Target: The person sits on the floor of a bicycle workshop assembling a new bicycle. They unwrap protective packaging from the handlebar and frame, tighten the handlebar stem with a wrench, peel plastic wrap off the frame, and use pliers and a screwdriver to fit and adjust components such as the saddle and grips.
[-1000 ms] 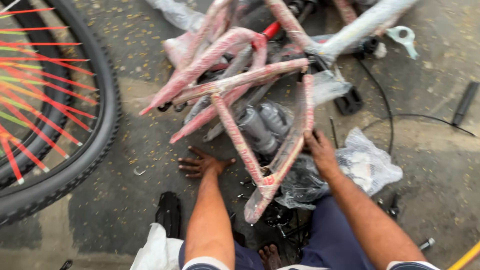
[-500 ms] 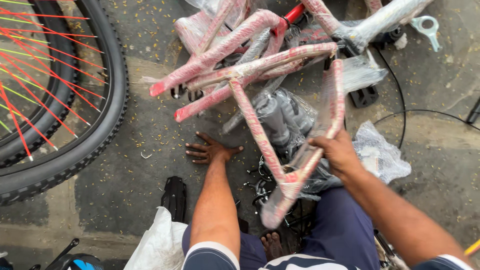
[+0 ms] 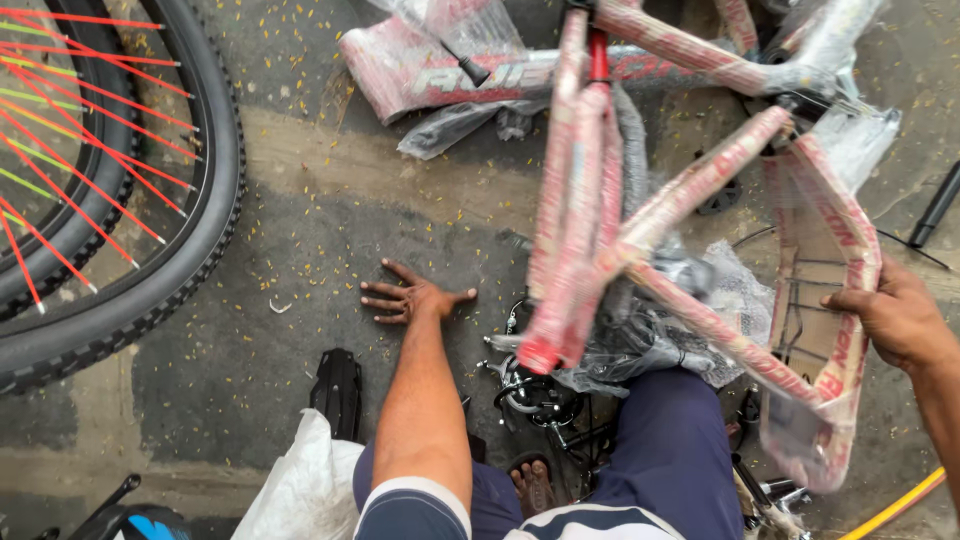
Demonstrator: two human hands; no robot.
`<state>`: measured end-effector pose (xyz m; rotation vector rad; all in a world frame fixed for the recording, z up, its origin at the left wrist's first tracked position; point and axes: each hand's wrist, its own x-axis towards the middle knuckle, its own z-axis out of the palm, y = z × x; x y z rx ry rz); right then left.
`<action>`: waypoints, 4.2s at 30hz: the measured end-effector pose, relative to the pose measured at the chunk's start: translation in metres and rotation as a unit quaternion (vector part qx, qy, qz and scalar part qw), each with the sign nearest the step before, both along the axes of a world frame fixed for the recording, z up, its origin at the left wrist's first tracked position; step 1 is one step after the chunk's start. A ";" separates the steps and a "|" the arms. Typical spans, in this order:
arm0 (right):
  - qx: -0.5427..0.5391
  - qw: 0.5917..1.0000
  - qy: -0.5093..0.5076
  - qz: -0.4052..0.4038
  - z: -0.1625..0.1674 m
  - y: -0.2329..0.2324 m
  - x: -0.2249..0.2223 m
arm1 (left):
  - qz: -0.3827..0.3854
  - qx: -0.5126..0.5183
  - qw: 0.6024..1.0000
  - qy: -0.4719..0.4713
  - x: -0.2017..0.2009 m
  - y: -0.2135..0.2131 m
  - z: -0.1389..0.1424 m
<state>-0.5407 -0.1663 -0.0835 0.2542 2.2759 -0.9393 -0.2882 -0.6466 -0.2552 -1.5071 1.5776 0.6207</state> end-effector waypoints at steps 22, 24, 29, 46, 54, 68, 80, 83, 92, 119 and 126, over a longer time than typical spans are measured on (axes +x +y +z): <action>0.117 0.648 0.296 0.692 -0.112 -0.474 0.036 | 0.020 0.005 0.999 0.034 0.005 -0.017 0.011; 0.063 0.637 0.475 0.604 -0.148 -0.497 0.039 | 0.020 0.010 0.999 0.033 0.006 -0.021 0.009; 0.095 0.674 0.470 0.562 -0.193 -0.504 0.068 | 0.024 0.009 0.999 0.041 0.010 -0.026 0.004; -0.198 0.762 0.414 0.457 -0.149 -0.493 0.133 | -0.058 0.090 0.994 0.004 0.013 -0.017 -0.016; 0.101 0.893 0.312 0.307 -0.147 -0.493 0.048 | 0.014 0.018 0.999 0.045 0.012 -0.032 0.015; 0.183 0.941 0.204 0.201 -0.137 -0.483 0.055 | 0.021 0.010 0.999 0.039 0.020 -0.026 0.010; -0.578 0.745 -0.289 -0.164 -0.150 -0.362 0.233 | 0.020 -0.120 0.982 0.142 0.049 0.021 -0.030; -0.684 0.636 -0.333 -0.129 -0.124 -0.290 0.277 | -0.008 -0.105 0.988 0.112 0.058 0.041 -0.045; -0.460 0.872 -0.147 0.076 -0.046 -0.050 0.335 | -0.207 0.009 0.964 0.168 0.129 0.092 0.013; -0.137 0.956 0.258 -0.016 -0.015 0.263 0.664 | 0.046 0.126 0.862 0.489 0.398 0.629 0.133; -0.222 0.921 0.280 0.155 0.000 0.273 0.687 | 0.145 0.003 0.869 0.473 0.375 0.586 0.105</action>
